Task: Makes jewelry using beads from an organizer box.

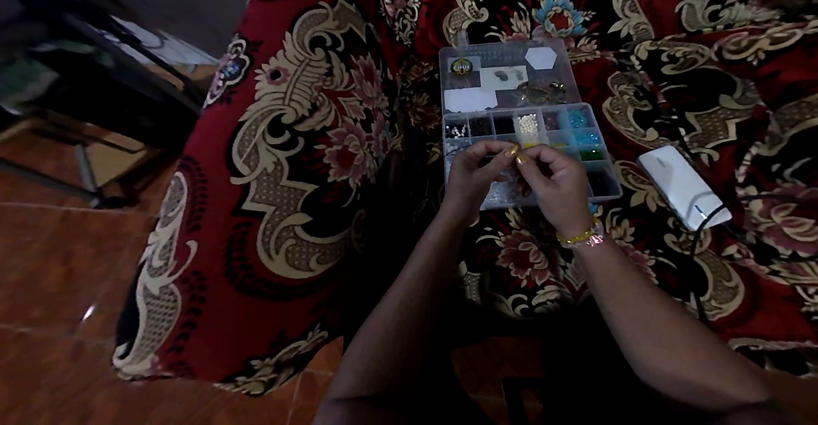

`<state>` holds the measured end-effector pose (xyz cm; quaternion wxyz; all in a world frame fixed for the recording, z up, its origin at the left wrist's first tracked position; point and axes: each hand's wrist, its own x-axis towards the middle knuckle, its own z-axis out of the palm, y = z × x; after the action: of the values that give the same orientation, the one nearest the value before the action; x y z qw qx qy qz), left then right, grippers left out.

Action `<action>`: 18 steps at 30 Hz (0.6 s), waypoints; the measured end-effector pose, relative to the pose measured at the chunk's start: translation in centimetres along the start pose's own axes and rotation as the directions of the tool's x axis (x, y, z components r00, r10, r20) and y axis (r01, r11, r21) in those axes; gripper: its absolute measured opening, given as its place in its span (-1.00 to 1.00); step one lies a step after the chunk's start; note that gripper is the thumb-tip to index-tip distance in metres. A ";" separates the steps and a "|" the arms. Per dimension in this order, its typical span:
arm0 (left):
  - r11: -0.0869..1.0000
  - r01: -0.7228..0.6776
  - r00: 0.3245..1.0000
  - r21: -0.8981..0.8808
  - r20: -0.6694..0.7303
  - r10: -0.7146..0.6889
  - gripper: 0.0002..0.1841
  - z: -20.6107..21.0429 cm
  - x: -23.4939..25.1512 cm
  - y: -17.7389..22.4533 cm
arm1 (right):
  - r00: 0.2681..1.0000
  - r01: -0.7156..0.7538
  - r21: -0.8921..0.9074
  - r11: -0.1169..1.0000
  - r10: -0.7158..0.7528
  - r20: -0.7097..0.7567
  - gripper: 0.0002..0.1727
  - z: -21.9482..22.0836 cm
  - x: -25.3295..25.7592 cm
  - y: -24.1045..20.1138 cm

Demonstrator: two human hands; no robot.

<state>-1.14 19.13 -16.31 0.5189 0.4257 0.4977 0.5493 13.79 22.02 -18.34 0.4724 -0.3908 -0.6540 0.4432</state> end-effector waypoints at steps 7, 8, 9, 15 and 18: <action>0.999 -0.038 0.998 -0.008 -0.048 0.038 -0.88 0.0 -0.1 0.1 | 1.000 0.015 -0.021 1.000 -0.015 0.014 -0.80 -0.1 0.0 -0.2; 0.999 -0.047 0.997 -0.002 -0.062 0.047 -0.87 -0.1 -0.2 0.0 | 1.000 0.001 -0.022 1.000 -0.001 0.022 -0.77 -0.1 0.0 -0.4; 0.999 -0.052 0.996 0.010 -0.068 0.052 -0.86 -0.1 -0.2 0.1 | 0.999 -0.013 -0.022 1.000 0.014 0.029 -0.74 -0.2 -0.1 -0.6; 0.997 -0.066 0.995 0.035 -0.067 0.068 -0.86 -0.2 -0.2 0.1 | 0.999 0.033 0.000 0.999 -0.033 0.033 -0.79 -0.1 0.0 -0.2; 0.992 -0.105 0.991 0.072 -0.076 0.110 -0.86 -0.4 0.3 0.4 | 0.999 0.049 -0.044 0.998 -0.049 0.014 -0.83 0.0 0.0 -0.2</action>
<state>-1.62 19.42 -16.00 0.4535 0.4471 0.5128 0.5758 13.78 22.00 -18.16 0.4702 -0.3823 -0.6760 0.4193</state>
